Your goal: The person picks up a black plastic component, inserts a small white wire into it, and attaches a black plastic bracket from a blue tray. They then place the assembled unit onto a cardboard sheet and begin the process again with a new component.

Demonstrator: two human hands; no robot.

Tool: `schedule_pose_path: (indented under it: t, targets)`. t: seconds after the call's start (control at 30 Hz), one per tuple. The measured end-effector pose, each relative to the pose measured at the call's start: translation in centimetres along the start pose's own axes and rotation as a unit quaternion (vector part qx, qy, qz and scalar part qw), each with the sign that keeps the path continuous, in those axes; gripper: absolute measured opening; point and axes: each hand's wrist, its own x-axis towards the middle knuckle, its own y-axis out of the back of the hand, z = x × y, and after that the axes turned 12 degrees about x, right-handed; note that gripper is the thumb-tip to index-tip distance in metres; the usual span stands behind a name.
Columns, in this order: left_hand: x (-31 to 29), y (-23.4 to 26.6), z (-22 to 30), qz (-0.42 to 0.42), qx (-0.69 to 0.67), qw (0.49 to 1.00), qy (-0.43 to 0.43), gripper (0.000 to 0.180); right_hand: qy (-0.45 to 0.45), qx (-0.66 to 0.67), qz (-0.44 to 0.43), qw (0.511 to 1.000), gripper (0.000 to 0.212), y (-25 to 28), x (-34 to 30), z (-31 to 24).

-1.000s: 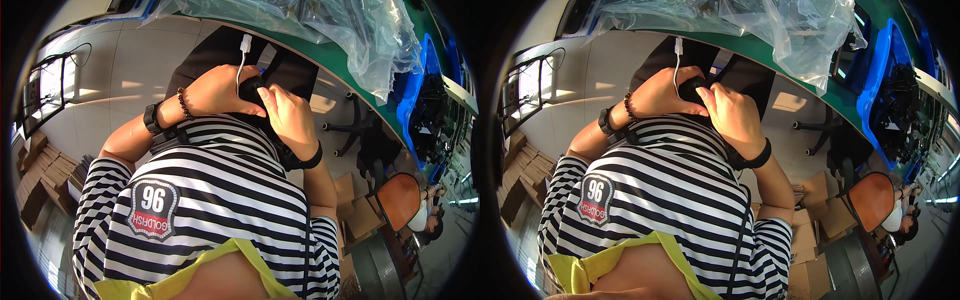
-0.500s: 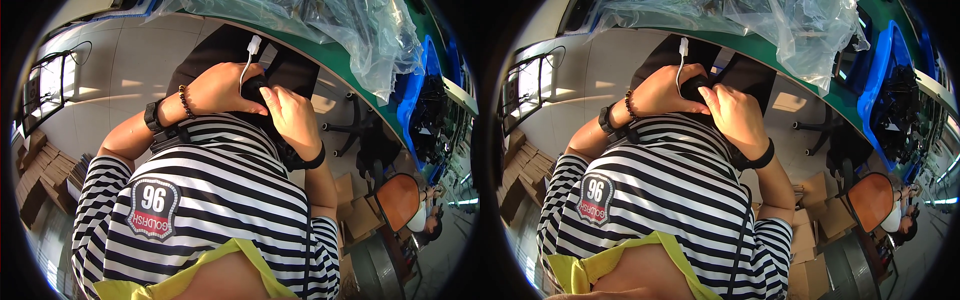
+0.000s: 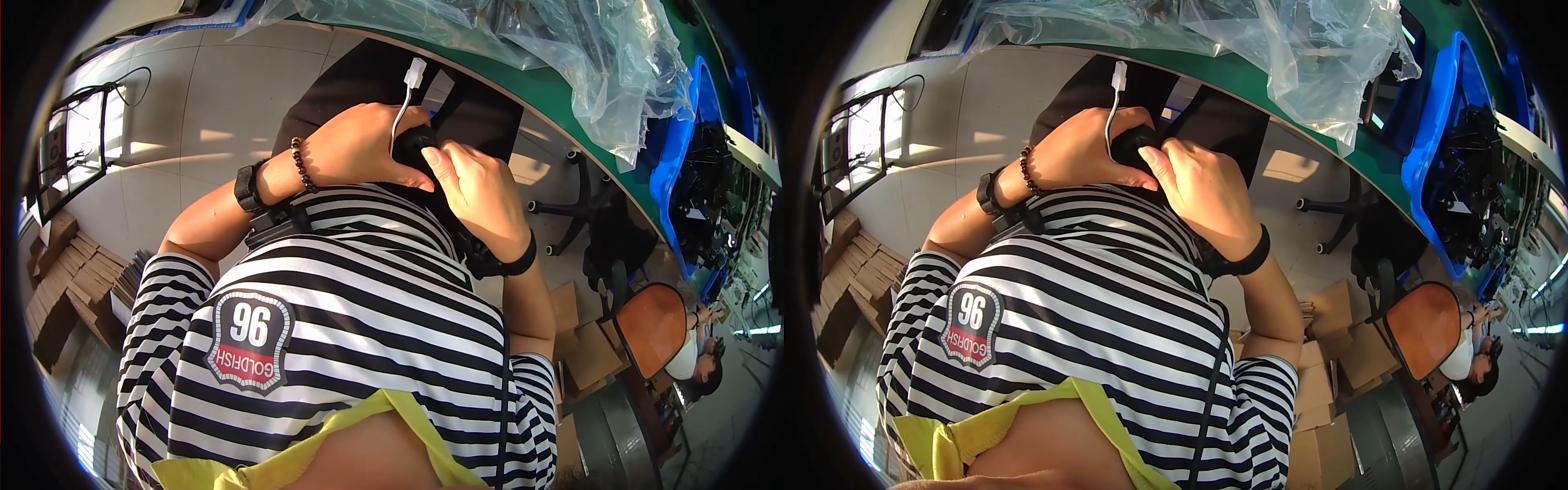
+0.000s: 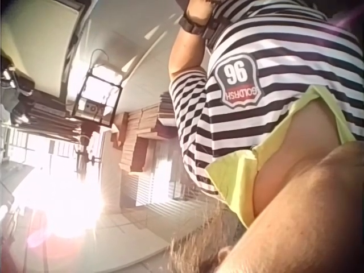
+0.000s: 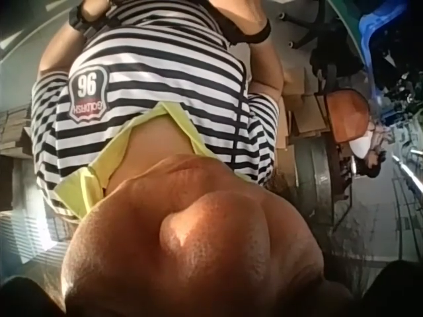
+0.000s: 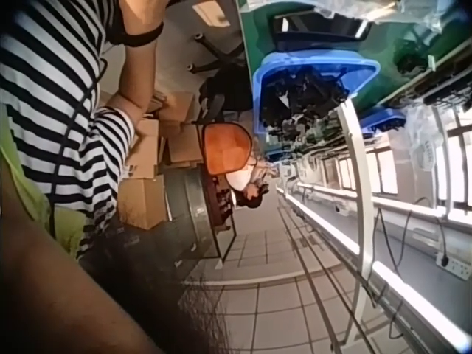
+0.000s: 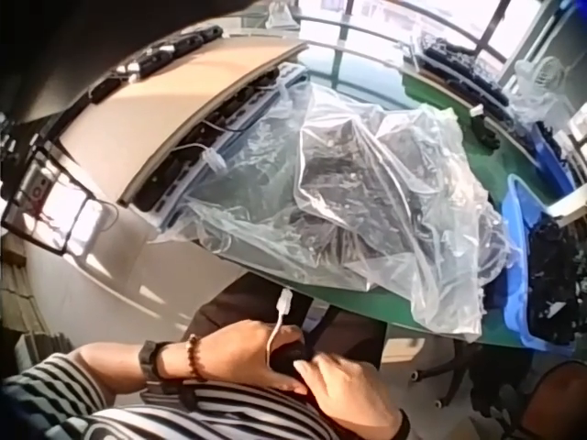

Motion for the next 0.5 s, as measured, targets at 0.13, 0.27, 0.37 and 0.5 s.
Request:
schedule_pose_path:
  t: [0.13,0.27,0.37,0.5]
  targets:
    - [-0.1,0.0,0.0,-0.003,-0.011,1.0,-0.002,0.071,0.093,-0.043,0.055,0.993,0.026,0.3,-0.1,-0.7]
    - [0.0,-0.2,0.3,0.027,0.004,0.999,-0.03,0.074,0.087,-0.005,0.074,0.993,0.03,-0.1,0.0,-0.1]
    - [0.1,-0.4,0.2,0.039,0.02,0.999,-0.029,0.083,0.012,0.045,0.053,0.998,0.029,-0.5,0.0,0.3]
    - [0.1,-0.4,0.0,0.006,0.023,0.999,-0.029,0.083,0.025,0.017,0.027,0.999,0.028,0.0,-0.3,0.2]
